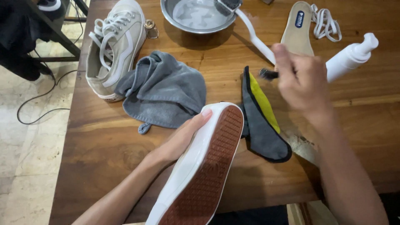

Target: The person cleans a white sneaker by applying foam cleaner and scrubbing the upper and sole with a brush, then wiping with a cloth. The person repeats the process on the sole, applying more foam and scrubbing before wiping again.

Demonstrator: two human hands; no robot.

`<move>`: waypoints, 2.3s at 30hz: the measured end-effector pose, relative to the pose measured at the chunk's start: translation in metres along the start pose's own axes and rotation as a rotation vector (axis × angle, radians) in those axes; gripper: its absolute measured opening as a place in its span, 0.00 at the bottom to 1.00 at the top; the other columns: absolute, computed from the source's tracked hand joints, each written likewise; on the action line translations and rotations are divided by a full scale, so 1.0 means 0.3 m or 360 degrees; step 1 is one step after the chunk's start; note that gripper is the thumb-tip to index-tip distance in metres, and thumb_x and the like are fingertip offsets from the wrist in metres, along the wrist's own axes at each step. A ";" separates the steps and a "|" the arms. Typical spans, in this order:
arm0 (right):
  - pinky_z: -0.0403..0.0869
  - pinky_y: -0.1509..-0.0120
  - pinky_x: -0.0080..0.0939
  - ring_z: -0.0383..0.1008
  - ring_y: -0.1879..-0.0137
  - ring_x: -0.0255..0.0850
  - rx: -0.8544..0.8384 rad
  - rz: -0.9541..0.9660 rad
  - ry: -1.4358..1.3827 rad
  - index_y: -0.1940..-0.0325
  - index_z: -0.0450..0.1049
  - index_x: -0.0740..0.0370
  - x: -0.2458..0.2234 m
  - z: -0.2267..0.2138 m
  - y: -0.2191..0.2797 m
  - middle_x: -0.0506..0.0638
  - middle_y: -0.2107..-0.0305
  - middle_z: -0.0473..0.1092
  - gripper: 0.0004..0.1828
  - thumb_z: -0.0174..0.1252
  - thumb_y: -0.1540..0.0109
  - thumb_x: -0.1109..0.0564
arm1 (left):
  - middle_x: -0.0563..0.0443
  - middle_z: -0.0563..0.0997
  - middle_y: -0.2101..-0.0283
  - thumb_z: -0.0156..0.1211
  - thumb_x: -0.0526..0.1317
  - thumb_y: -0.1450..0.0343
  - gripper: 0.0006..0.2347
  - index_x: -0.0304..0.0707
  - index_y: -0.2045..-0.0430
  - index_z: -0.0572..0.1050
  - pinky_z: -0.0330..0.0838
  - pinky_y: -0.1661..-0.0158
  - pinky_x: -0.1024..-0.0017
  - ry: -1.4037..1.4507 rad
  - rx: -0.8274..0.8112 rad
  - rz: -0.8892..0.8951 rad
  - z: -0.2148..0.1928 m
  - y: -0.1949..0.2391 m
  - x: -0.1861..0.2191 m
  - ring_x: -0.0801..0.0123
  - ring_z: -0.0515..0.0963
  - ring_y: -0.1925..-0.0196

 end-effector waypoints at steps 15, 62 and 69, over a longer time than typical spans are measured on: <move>0.73 0.60 0.55 0.79 0.64 0.62 -0.0945 0.0492 -0.0139 0.62 0.78 0.64 -0.050 0.031 0.049 0.68 0.75 0.76 0.17 0.65 0.44 0.48 | 0.44 0.81 0.62 0.46 0.55 0.29 0.24 0.31 0.55 0.76 0.70 0.59 0.72 0.0822 -0.0088 0.0055 -0.013 0.038 0.008 0.67 0.78 0.65; 0.69 0.53 0.44 0.76 0.61 0.44 0.0078 0.1760 -0.0851 0.49 0.79 0.60 -0.069 0.050 0.640 0.53 0.64 0.77 0.19 0.58 0.40 0.51 | 0.39 0.81 0.50 0.41 0.55 0.30 0.28 0.30 0.47 0.74 0.69 0.46 0.70 0.0737 -0.0202 0.0015 -0.005 0.086 0.052 0.61 0.80 0.53; 0.55 0.09 0.46 0.55 0.17 0.43 0.0762 0.0634 -0.1665 0.28 0.59 0.51 -0.199 -0.118 0.205 0.47 0.26 0.56 0.39 0.58 0.36 0.32 | 0.42 0.82 0.64 0.45 0.57 0.31 0.25 0.31 0.59 0.77 0.71 0.61 0.70 0.0730 -0.0172 0.0032 -0.026 0.062 0.013 0.63 0.79 0.68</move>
Point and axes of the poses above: each hand's wrist, its own y-axis away from the middle knuckle, its own z-axis out of the palm, x = y × z, the point moved 4 cm from there along -y, towards the middle knuckle
